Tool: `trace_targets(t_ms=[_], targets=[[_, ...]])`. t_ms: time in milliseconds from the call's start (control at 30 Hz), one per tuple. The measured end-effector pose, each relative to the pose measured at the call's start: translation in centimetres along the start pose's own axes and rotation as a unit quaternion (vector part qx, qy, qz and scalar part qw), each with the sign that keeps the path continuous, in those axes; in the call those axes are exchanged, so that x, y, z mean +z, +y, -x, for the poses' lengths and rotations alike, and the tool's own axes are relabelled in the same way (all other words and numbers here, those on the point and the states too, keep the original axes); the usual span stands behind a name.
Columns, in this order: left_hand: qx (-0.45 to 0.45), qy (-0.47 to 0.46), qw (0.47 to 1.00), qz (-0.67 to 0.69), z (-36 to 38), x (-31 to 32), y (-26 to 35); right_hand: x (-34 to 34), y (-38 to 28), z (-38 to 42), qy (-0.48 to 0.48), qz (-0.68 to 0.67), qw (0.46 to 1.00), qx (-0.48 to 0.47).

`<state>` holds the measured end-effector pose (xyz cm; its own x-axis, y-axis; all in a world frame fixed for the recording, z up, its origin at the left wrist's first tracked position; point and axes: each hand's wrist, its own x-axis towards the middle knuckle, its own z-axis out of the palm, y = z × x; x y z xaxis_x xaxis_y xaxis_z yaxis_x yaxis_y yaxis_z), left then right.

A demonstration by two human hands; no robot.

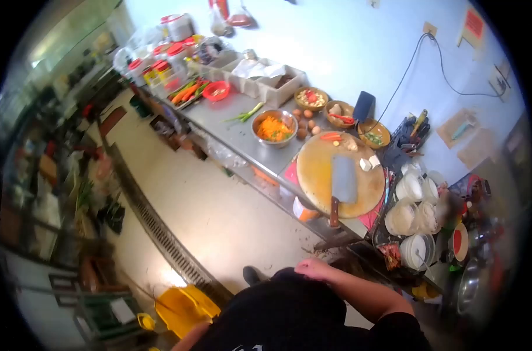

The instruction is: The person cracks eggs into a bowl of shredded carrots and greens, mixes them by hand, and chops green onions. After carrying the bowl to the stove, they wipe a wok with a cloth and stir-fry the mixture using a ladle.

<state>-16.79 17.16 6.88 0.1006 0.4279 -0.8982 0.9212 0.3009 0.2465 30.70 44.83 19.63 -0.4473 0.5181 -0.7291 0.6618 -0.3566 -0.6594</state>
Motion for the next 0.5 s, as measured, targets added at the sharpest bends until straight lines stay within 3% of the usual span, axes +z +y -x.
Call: trace_targets(t_ms=[33,100,167,200,233,333,500], targets=[[-0.067,-0.122,0.983,-0.121,-2.3,-4.6,-0.1,-2.2,-2.9,0.5,0.039,-0.068,0.996,0.036],[-0.08,0.077,0.992,-0.06,-6.6,-14.5,-1.1,-5.5,-3.0,-3.0,0.099,-0.075,0.992,0.011],[-0.05,0.242,0.969,-0.016,-9.8,-25.4,-0.3,-7.9,-3.0,-6.0,0.193,-0.045,0.976,-0.091],[-0.062,0.226,0.972,0.033,-9.0,-32.2,2.7,-9.1,-3.9,-7.2,0.213,-0.096,0.968,-0.093],[-0.015,0.318,0.947,0.04,-11.4,-36.1,2.6,-10.6,-5.2,-8.4,0.231,-0.143,0.958,-0.097],[0.033,0.415,0.899,0.132,-13.6,-47.7,9.2,-16.6,-8.4,-13.2,0.313,-0.125,0.937,-0.094],[0.145,0.329,0.92,0.157,-17.1,-56.3,20.6,-28.6,-13.2,-21.1,0.51,0.001,0.856,-0.082]])
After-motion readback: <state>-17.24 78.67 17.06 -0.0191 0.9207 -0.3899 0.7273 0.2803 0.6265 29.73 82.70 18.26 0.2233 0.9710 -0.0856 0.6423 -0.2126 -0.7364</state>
